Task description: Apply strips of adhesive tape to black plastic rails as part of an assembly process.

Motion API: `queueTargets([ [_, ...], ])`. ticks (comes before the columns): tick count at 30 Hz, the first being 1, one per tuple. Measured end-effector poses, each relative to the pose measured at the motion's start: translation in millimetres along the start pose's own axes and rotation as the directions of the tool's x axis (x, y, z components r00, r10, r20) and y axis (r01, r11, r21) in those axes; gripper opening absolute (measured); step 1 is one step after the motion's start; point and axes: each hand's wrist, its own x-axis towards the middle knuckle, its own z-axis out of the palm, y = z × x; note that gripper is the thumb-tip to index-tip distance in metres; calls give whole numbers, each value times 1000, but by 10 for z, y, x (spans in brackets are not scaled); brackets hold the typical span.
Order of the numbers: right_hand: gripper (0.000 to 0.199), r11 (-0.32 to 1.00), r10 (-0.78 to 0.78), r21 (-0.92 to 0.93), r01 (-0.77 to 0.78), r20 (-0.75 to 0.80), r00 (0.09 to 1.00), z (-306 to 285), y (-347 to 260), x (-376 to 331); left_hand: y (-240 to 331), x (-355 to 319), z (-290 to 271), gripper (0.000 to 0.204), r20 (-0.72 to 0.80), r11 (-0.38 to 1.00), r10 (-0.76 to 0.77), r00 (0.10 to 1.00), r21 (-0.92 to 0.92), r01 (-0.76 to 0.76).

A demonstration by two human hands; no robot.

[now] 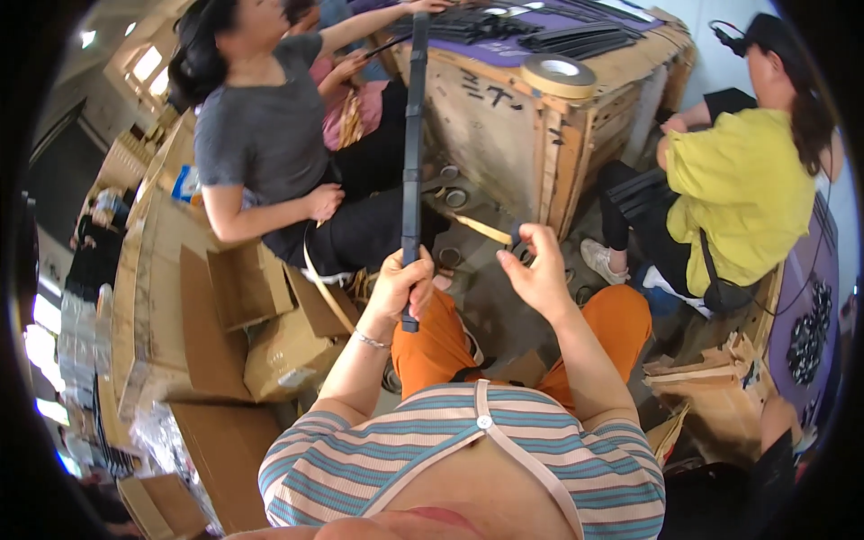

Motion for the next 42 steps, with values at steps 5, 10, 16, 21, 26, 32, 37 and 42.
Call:
queueTargets([
  [5,26,987,78,133,-89,85,993,-14,460,-23,333,681,-184,16,-144,894,104,984,447,-29],
  [10,23,938,275,175,-299,148,950,5,1061,-74,797,1754,-269,15,-100,737,192,976,671,-76],
  [16,23,882,376,245,-402,145,915,72,1619,-199,1089,3319,-431,25,-98,98,363,927,993,67],
  [21,29,875,414,201,-441,163,896,73,1629,-178,1146,4269,-325,31,50,-345,368,929,935,86],
  [26,26,826,395,331,-457,241,887,181,1683,-72,1043,4830,-401,55,263,-651,519,813,739,176],
  [32,28,572,431,665,-480,255,866,-346,1393,475,208,3648,-47,18,475,-24,173,863,878,-479],
  [37,24,587,347,692,-420,254,903,-435,1028,517,-625,1826,-16,13,264,476,61,963,840,-260],
  [42,29,628,208,690,-360,296,932,-335,399,443,-928,1236,330,25,69,607,378,923,734,-303],
])
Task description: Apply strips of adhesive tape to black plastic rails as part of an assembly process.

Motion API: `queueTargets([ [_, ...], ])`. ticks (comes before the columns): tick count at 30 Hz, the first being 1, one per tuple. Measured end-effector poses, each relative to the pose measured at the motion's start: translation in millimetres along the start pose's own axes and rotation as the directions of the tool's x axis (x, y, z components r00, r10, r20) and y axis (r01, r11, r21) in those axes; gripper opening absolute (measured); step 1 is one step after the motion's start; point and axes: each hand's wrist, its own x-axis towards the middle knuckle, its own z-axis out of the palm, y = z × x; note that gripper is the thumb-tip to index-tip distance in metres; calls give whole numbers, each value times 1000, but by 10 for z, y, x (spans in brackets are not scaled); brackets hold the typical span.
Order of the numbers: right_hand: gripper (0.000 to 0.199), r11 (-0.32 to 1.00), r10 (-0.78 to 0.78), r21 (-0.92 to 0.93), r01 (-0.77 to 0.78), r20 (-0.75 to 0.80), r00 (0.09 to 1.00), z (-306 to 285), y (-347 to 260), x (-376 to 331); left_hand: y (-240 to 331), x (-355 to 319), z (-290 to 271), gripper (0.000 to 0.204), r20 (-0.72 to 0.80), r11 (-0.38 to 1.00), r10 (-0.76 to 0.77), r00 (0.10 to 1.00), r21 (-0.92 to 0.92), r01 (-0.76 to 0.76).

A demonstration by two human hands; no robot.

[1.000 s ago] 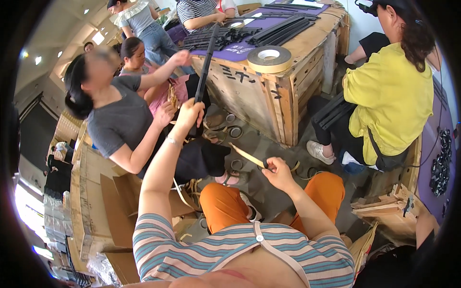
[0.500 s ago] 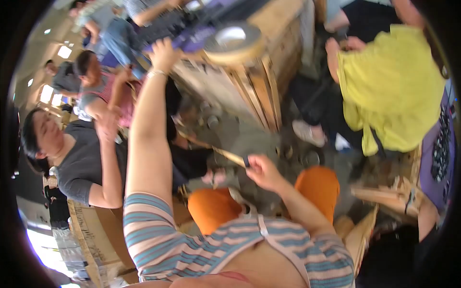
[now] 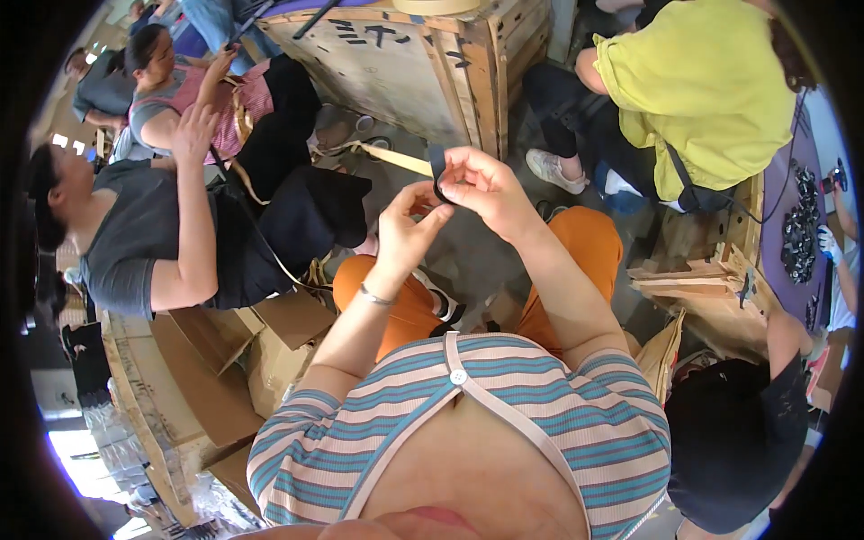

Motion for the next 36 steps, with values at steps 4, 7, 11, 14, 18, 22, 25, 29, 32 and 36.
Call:
queueTargets([
  [4,26,987,-13,-158,21,51,999,287,-229,-185,242,-219,-117,10,-18,996,-22,1000,-90,21],
  [7,17,403,-435,-779,481,299,849,362,-642,-116,422,-417,-343,15,255,937,-90,963,-306,169],
  [11,12,287,-712,-860,422,104,695,388,-1215,-45,700,-553,-548,22,476,745,-64,877,-562,360],
  [14,12,708,-476,-627,326,-83,875,217,-1251,-161,816,-562,-625,21,300,787,-73,951,-569,240],
  [18,16,920,-56,-371,123,186,981,636,-649,-357,837,-458,-467,21,232,807,-107,967,-548,221],
  [22,16,949,17,-315,-2,42,999,676,-573,-239,751,-331,-365,17,262,836,-143,954,-484,258],
  [25,16,950,-77,-292,113,132,988,466,-451,-127,532,-55,-400,41,388,533,-266,882,-704,470],
  [29,11,920,-72,-374,118,136,988,264,-422,6,379,268,-355,39,315,457,-370,874,-757,466],
  [32,11,973,33,-229,8,175,984,125,-425,104,321,534,-290,30,306,441,-362,881,-776,451],
  [36,8,997,38,-80,-20,222,974,-32,-377,288,161,723,-206,17,367,457,-369,854,-728,510],
])
